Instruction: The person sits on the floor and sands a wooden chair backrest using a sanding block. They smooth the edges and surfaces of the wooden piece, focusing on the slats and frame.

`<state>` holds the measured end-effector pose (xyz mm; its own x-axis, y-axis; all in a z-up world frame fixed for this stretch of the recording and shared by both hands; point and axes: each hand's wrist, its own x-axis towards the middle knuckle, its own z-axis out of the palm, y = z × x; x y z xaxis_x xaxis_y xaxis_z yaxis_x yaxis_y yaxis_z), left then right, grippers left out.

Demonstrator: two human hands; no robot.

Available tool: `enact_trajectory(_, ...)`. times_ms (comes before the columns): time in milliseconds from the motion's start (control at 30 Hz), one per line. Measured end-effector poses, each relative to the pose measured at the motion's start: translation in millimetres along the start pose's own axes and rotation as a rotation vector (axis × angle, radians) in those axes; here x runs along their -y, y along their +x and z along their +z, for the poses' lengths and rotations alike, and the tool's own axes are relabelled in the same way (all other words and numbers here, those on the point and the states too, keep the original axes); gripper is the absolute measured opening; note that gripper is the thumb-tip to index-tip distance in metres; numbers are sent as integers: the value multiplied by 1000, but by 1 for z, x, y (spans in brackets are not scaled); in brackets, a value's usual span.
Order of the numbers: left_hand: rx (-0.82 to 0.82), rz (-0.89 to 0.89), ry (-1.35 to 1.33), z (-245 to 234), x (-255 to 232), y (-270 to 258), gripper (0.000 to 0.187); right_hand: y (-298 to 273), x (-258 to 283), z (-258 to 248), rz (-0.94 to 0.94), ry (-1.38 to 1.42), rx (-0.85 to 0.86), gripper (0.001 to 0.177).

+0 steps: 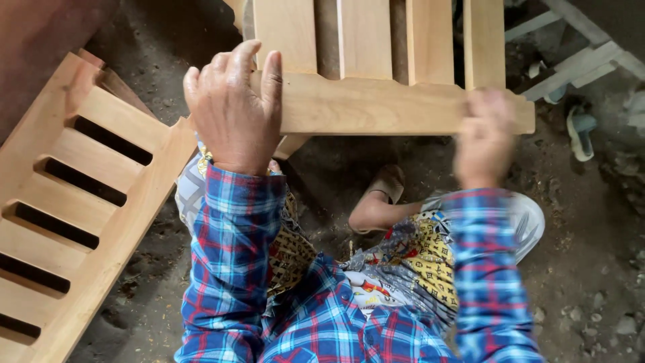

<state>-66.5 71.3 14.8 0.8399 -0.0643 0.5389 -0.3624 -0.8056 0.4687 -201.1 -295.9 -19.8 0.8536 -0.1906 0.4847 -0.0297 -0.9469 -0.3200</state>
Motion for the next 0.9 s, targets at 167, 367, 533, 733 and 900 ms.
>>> enact_trajectory(167,-32,-84,-257,-15,-6,7,39,-21,-94,0,313,-185,-5,47)
enact_trajectory(367,-46,-383,-768,-40,-8,10,59,17,149,34,-147,51,-68,48)
enact_trajectory(533,-128,-354,-1101,-36,13,7,65,14,258,70,-241,197,157,44)
enact_trajectory(733,-98,-398,-1032,-44,16,7,75,22,249,64,-376,143,326,57)
enact_trajectory(900,-91,-375,-1116,-37,3,5,69,19,189,48,-278,161,235,50)
